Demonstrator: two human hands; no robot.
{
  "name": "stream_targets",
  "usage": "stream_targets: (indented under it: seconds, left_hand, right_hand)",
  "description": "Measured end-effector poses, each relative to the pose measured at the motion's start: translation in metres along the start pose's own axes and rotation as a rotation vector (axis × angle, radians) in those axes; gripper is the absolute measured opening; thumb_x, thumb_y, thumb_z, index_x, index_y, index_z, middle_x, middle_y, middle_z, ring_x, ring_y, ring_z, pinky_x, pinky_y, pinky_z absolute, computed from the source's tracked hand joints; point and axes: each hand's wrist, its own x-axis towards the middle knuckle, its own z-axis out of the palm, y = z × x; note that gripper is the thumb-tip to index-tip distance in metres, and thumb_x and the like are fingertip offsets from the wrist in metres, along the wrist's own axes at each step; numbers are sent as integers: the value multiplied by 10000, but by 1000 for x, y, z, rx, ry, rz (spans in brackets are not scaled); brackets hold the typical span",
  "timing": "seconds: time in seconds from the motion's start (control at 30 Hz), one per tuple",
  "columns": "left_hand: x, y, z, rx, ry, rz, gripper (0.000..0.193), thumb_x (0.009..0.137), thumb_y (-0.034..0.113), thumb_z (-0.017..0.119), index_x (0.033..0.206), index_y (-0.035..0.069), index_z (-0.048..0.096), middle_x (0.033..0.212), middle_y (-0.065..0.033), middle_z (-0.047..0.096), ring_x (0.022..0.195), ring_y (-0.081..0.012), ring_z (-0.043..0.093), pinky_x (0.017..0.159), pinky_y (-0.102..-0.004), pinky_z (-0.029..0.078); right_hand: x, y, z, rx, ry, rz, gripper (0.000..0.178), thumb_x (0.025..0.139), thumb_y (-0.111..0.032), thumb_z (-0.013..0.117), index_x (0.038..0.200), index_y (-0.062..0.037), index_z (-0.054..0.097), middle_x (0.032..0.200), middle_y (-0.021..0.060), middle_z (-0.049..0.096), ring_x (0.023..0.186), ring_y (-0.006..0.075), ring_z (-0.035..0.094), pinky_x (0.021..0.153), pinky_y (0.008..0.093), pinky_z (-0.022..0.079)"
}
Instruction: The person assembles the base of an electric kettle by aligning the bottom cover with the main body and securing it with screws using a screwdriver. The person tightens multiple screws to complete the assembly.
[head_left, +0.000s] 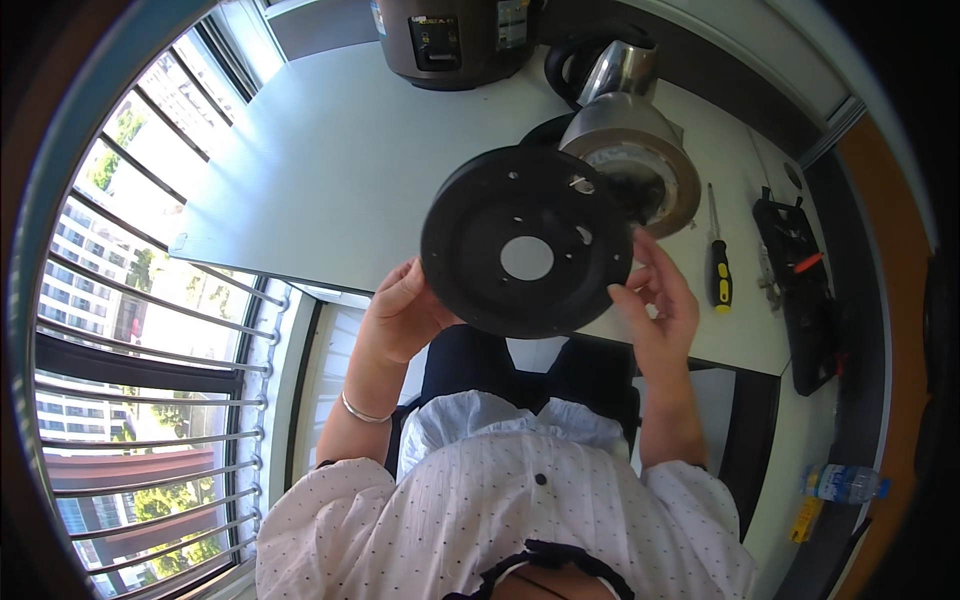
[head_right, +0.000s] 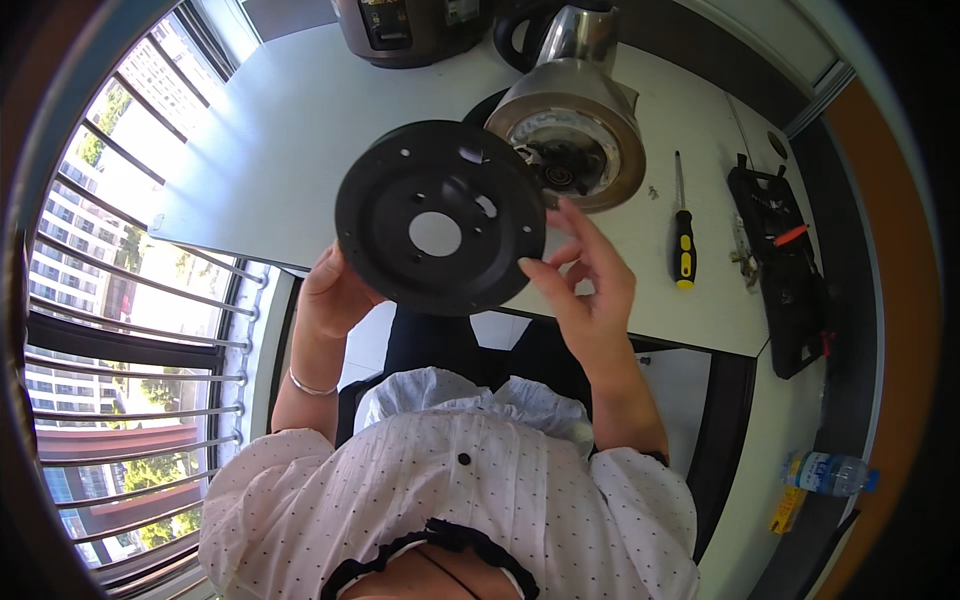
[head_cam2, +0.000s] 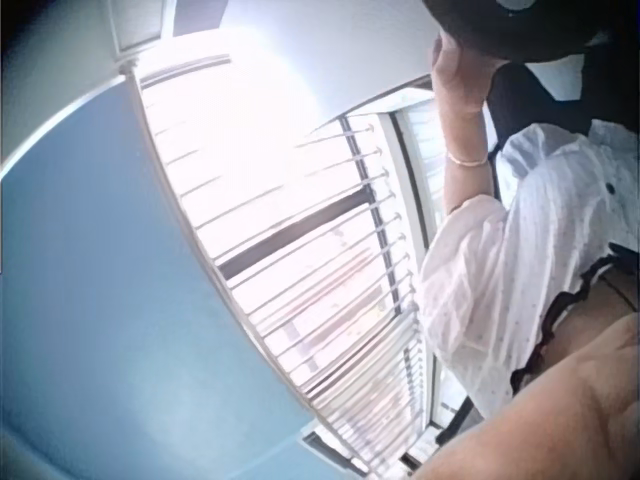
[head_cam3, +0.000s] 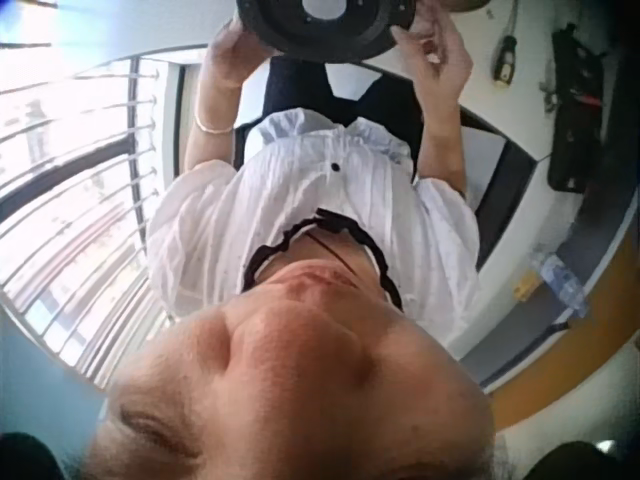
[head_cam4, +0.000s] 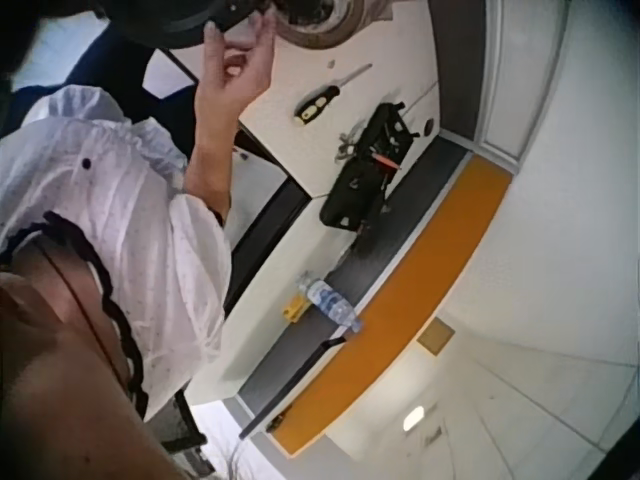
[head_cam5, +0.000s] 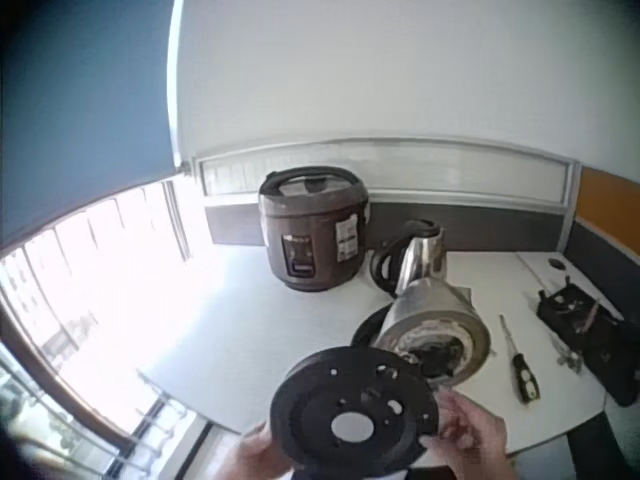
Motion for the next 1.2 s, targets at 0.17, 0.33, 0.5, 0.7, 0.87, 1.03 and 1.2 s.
stream_targets:
  seconds: [0.17,0.33,0.5,0.7,0.87,1.03,1.2]
  left_hand:
    - [9,-21,3,-30,-59,-74,444,937,317,564,1251,10,501,1159,-143,607,1065,-294,617,899,-497,512]
    - [19,-40,31,122,-197,-34,411,946,217,566,1280,-8,481,1193,-136,585,1116,-255,583,932,-431,494]
    - [43,-36,51,783,-198,69,417,896,117,639,1272,-11,512,1092,-95,628,1007,-153,597,874,-291,494]
    - [75,-19,40,1498,120,118,445,810,169,728,1181,-39,595,759,-100,655,646,-135,605,617,-266,491]
    - [97,-24,47,1623,37,33,382,816,201,720,1093,-50,638,649,-105,629,557,-142,587,573,-273,480]
    - [113,-34,39,1431,45,-71,278,824,176,706,995,-40,667,641,-79,622,533,-119,574,535,-262,479]
    - [118,-37,38,1377,138,-47,217,824,207,686,865,-6,691,682,-103,643,555,-197,594,578,-305,493]
  right_hand:
    - [-10,2,-1,246,40,349,573,786,13,708,1304,52,467,998,106,655,689,74,587,488,185,427]
    - [-24,22,-37,513,212,376,534,793,18,673,1288,49,477,978,98,659,678,93,600,446,196,403]
    - [-51,49,-94,575,246,240,558,856,-119,652,1336,46,420,1223,169,574,1112,250,579,946,390,488]
    - [-51,44,-107,848,404,145,496,928,-147,577,1339,59,390,1082,179,624,947,236,641,810,332,563]
    - [-52,60,-117,930,278,132,490,927,-146,578,1326,67,390,1124,198,602,981,235,630,826,337,567]
    - [-55,68,-111,736,413,189,485,954,-208,523,1359,26,393,1102,180,614,801,178,637,516,189,473]
    - [-56,69,-114,731,366,191,486,949,-186,536,1357,35,390,1065,190,612,639,130,585,483,184,451]
